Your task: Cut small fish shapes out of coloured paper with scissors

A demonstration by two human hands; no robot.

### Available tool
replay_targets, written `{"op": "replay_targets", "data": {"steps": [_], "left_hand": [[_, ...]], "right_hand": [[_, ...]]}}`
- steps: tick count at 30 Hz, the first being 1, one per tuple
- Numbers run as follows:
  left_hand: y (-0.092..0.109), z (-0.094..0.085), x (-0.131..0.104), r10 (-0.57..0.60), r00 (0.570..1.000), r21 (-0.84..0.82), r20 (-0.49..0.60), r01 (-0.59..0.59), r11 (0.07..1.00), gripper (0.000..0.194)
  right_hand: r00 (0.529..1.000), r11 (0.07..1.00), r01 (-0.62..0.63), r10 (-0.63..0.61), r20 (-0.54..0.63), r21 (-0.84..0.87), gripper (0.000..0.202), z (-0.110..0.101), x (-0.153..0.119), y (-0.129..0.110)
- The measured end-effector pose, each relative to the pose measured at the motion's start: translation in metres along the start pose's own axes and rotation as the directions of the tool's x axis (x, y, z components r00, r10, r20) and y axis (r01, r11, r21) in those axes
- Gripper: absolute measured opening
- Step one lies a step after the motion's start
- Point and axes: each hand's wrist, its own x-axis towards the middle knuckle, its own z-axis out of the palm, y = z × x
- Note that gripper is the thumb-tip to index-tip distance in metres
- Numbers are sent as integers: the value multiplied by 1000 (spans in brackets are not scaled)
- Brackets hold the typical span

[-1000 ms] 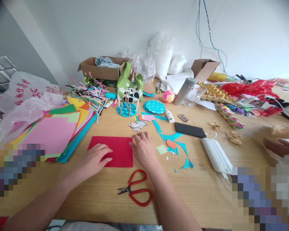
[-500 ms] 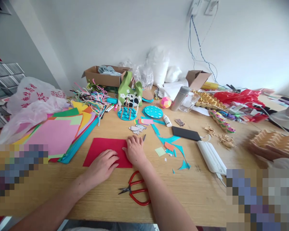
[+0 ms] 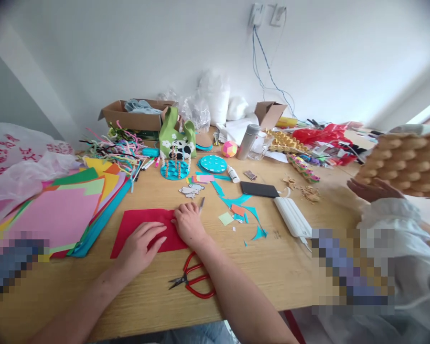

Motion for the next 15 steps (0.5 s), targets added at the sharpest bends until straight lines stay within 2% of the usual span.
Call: {"op": "replay_targets", "data": {"steps": [4,7,9,10,12,15], "left_hand": [[4,-7,3,-31,995,-110,-91,21,994,7],[5,-11,3,-143,987,-185,-73,128,974,25],[3,-12,2,-277,961,-247,-15,265,932,38],[2,-11,3,-354,935,-295,27,346,891,41],[-2,-9,5,-497,857,-422,133,503,754,42],[-3,-5,11,-623,727,-630,288,634,448,39]], "right_hand": [[983,989,-13,40,-180,149,13,-2,-1,3],[921,947,-25,147,-361,321,15,-10,-1,5],[863,901,-10,227,-452,434,15,-17,0,4],[835,877,1,264,-482,481,15,-21,0,2],[793,838,24,316,-520,546,16,-29,-1,-3],[764,802,65,343,-547,594,16,-36,-3,-15]]}}
